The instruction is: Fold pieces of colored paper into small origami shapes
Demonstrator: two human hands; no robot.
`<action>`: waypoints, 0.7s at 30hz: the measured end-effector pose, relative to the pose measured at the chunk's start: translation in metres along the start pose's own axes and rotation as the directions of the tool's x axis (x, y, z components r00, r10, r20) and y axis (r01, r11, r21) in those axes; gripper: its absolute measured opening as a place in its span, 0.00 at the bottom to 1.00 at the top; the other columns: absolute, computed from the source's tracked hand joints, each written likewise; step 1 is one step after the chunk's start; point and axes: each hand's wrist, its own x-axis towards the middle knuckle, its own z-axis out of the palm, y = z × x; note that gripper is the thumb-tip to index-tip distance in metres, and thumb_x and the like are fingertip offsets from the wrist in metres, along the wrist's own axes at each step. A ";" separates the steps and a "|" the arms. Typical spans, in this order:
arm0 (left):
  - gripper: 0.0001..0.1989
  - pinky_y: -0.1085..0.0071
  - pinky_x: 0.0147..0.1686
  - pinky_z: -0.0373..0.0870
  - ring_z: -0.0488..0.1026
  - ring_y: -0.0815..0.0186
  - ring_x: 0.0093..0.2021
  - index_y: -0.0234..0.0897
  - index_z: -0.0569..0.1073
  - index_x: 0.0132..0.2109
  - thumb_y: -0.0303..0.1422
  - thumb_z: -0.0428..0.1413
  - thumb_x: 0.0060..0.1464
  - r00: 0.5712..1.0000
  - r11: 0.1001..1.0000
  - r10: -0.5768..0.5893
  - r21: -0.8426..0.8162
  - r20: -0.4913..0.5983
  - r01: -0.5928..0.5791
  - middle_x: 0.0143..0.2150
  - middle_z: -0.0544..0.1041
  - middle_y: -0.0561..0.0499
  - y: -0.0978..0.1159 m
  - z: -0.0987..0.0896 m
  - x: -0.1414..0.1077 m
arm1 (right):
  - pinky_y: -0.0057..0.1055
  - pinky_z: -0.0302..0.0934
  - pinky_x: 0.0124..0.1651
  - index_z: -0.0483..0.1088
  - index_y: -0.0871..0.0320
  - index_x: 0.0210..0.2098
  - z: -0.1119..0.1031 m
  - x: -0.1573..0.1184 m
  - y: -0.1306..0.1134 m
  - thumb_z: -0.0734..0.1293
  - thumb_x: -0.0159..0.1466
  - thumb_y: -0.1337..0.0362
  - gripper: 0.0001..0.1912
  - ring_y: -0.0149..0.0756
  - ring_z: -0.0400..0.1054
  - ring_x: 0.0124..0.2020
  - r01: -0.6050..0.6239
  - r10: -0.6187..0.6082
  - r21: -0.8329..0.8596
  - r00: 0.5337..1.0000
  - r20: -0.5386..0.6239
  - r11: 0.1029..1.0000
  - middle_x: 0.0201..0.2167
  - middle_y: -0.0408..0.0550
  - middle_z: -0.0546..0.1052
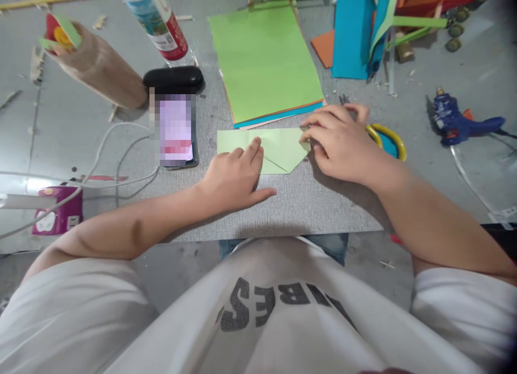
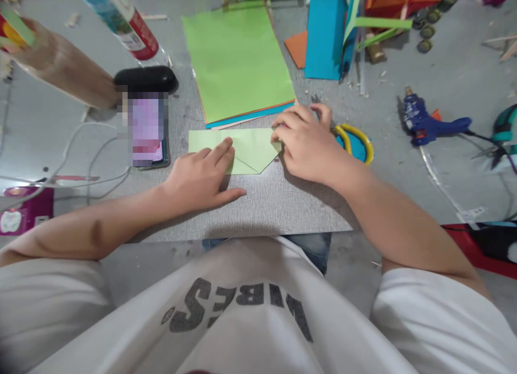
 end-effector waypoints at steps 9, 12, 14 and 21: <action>0.40 0.38 0.57 0.90 0.86 0.30 0.67 0.33 0.82 0.73 0.62 0.71 0.73 0.923 0.979 0.084 -0.143 -0.376 -0.147 0.85 0.78 0.24 -0.017 0.041 0.011 | 0.72 0.58 0.78 0.82 0.53 0.42 -0.001 0.000 -0.001 0.74 0.77 0.65 0.05 0.71 0.68 0.81 0.181 -0.204 0.226 0.976 0.080 0.957 0.71 0.60 0.86; 0.34 0.40 0.61 0.89 0.86 0.35 0.68 0.38 0.80 0.71 0.58 0.71 0.74 0.834 0.914 0.159 -0.242 -0.528 -0.327 0.79 0.81 0.27 -0.021 0.054 0.014 | 0.70 0.60 0.77 0.82 0.51 0.43 -0.004 0.000 -0.010 0.74 0.79 0.62 0.06 0.68 0.70 0.80 0.234 -0.253 0.341 0.967 0.011 0.910 0.71 0.57 0.86; 0.27 0.46 0.60 0.89 0.87 0.41 0.66 0.41 0.80 0.67 0.55 0.70 0.76 0.778 0.832 0.182 -0.328 -0.601 -0.448 0.74 0.84 0.31 -0.022 0.059 0.015 | 0.69 0.63 0.77 0.82 0.49 0.44 -0.007 -0.002 -0.018 0.74 0.80 0.61 0.06 0.65 0.73 0.78 0.307 -0.300 0.370 0.951 -0.079 0.877 0.70 0.53 0.87; 0.14 0.62 0.46 0.83 0.87 0.61 0.47 0.42 0.76 0.45 0.40 0.72 0.76 0.665 0.430 0.103 -0.570 -0.739 -0.700 0.57 0.90 0.41 -0.019 0.057 0.022 | 0.78 0.60 0.89 0.72 0.35 0.82 -0.001 -0.010 -0.015 0.89 0.65 0.37 0.52 0.75 0.60 0.90 0.220 -0.088 0.417 0.946 -0.313 0.882 0.91 0.54 0.67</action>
